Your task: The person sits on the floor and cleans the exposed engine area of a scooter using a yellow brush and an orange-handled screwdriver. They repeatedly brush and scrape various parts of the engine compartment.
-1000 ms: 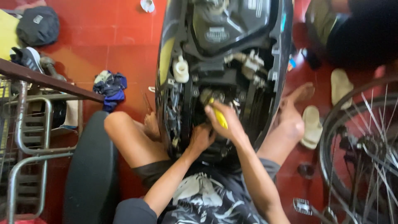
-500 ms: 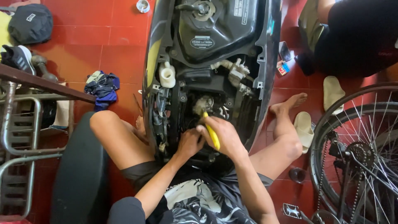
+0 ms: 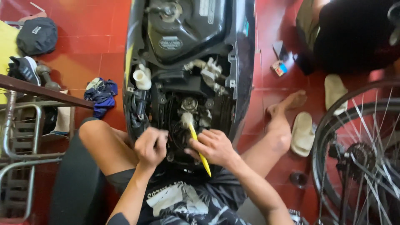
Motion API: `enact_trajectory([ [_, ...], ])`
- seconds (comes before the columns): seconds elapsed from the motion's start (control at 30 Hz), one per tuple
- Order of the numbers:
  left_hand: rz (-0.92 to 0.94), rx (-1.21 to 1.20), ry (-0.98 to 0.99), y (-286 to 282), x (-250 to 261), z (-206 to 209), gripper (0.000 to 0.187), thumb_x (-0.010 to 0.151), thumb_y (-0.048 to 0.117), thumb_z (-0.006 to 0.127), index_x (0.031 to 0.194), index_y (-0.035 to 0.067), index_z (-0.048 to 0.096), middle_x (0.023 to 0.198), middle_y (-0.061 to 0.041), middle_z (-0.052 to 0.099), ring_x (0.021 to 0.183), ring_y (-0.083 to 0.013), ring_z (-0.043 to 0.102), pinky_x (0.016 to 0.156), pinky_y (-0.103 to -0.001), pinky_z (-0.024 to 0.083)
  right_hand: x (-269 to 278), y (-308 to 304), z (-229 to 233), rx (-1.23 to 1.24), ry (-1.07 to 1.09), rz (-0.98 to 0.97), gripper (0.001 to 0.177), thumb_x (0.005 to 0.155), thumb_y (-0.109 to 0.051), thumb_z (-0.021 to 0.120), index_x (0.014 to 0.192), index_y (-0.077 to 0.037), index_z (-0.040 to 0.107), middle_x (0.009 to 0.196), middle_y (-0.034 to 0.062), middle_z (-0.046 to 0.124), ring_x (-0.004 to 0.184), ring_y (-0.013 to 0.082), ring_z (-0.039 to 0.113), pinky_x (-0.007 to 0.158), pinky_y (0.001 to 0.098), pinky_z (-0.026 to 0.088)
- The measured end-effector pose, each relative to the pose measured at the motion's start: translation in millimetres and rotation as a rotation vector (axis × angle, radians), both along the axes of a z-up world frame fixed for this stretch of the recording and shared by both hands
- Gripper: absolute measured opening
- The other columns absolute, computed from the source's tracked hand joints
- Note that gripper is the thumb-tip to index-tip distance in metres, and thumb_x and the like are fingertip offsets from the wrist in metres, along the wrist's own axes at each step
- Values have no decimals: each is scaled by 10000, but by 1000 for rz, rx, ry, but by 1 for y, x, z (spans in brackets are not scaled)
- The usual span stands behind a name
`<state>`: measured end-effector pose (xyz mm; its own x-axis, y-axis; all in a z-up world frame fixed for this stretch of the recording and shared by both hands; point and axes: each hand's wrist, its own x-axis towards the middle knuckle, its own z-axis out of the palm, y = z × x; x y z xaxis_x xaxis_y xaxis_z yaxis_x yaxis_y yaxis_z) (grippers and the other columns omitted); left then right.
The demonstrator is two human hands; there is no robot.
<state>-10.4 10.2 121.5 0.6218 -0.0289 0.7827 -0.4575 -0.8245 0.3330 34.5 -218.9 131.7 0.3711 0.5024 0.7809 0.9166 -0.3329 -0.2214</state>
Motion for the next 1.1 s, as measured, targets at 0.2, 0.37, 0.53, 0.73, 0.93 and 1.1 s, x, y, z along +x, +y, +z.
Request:
enact_trajectory([
  [0.2, 130, -106, 53, 25, 34, -32, 217, 991, 165, 645, 810, 175, 765, 665, -8, 679, 636, -244, 691, 660, -328, 556, 0, 5, -8, -38, 29, -35, 226, 987, -339, 608, 883, -143, 645, 669, 27, 499, 581, 216, 579, 537, 318, 487],
  [0.37, 492, -392, -262, 142, 68, -9, 318, 1036, 211, 527, 811, 4, 610, 687, -125, 596, 648, -243, 570, 676, -381, 492, -4, 1, 0, -115, 52, -16, 246, 1017, -352, 617, 902, -134, 616, 674, 21, 502, 566, 194, 541, 520, 312, 455],
  [0.53, 815, -434, -51, 320, 145, -206, 497, 909, 144, 831, 1208, -110, 525, 1080, -335, 631, 1089, -514, 651, 968, -541, 528, 3, 4, -2, -25, 16, 11, 238, 988, -344, 606, 883, -134, 645, 656, 32, 508, 565, 224, 585, 519, 329, 488],
  [0.73, 886, -583, 897, 258, 95, -175, 1196, 959, 372, 835, 1538, -178, -56, 1568, -512, 215, 1482, -601, 327, 1287, -655, 211, -3, 3, -7, -21, 45, 14, 247, 1001, -376, 595, 896, -156, 641, 658, 25, 479, 572, 217, 569, 521, 327, 486],
  [0.93, 1059, -803, 594, 360, 112, -265, 548, 842, 575, 805, 1074, 80, 759, 990, -156, 744, 1016, -303, 731, 847, -370, 580, 0, 4, -10, -49, 87, 23, 253, 990, -406, 612, 907, -169, 646, 675, 19, 496, 595, 217, 585, 529, 332, 489],
  [1.1, 895, -742, 93, 393, 111, -256, 357, 1071, 113, 696, 1306, -114, 553, 1233, -385, 596, 1235, -499, 587, 1070, -524, 503, 3, 5, 2, -125, 184, -13, 233, 975, -351, 650, 896, -133, 629, 676, 54, 545, 627, 255, 633, 543, 368, 521],
])
